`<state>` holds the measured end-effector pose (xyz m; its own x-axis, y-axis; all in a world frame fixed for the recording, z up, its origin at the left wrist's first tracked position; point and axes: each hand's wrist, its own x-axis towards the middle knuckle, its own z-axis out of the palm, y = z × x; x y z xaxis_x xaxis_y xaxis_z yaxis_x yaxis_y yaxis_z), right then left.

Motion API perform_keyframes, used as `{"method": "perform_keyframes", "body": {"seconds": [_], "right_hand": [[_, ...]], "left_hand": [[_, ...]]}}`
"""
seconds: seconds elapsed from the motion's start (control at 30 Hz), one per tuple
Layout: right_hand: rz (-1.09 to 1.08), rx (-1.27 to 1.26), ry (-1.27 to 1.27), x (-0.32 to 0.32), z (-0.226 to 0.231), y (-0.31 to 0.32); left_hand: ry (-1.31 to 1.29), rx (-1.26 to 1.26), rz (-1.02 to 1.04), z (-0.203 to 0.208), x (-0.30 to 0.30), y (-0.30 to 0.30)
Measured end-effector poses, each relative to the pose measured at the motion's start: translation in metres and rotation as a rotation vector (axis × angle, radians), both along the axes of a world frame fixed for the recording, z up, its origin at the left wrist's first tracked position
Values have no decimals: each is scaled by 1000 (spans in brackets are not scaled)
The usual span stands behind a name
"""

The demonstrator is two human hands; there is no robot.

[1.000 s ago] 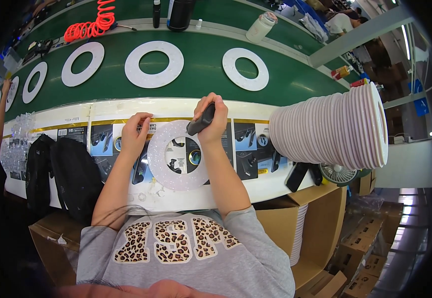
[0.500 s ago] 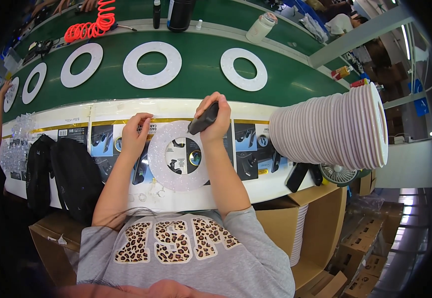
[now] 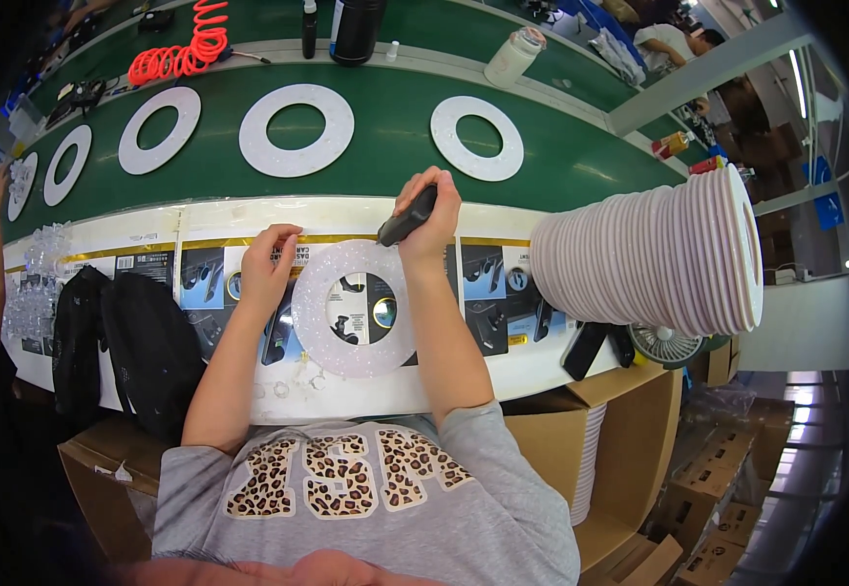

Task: Assembling circular LED light fixtures by applying adhesive and attaching electronic components on a production line.

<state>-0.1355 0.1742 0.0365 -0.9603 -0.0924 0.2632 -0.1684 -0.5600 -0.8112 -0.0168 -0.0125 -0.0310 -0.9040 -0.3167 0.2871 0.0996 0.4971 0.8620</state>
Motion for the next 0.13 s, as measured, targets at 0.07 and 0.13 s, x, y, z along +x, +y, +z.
{"method": "perform_keyframes", "body": {"seconds": [0.07, 0.13], "right_hand": [[6, 4, 3, 0, 0, 0], [20, 13, 5, -1, -1, 0]], "left_hand": [[-8, 8, -2, 0, 0, 0], [-5, -3, -3, 1, 1, 0]]}}
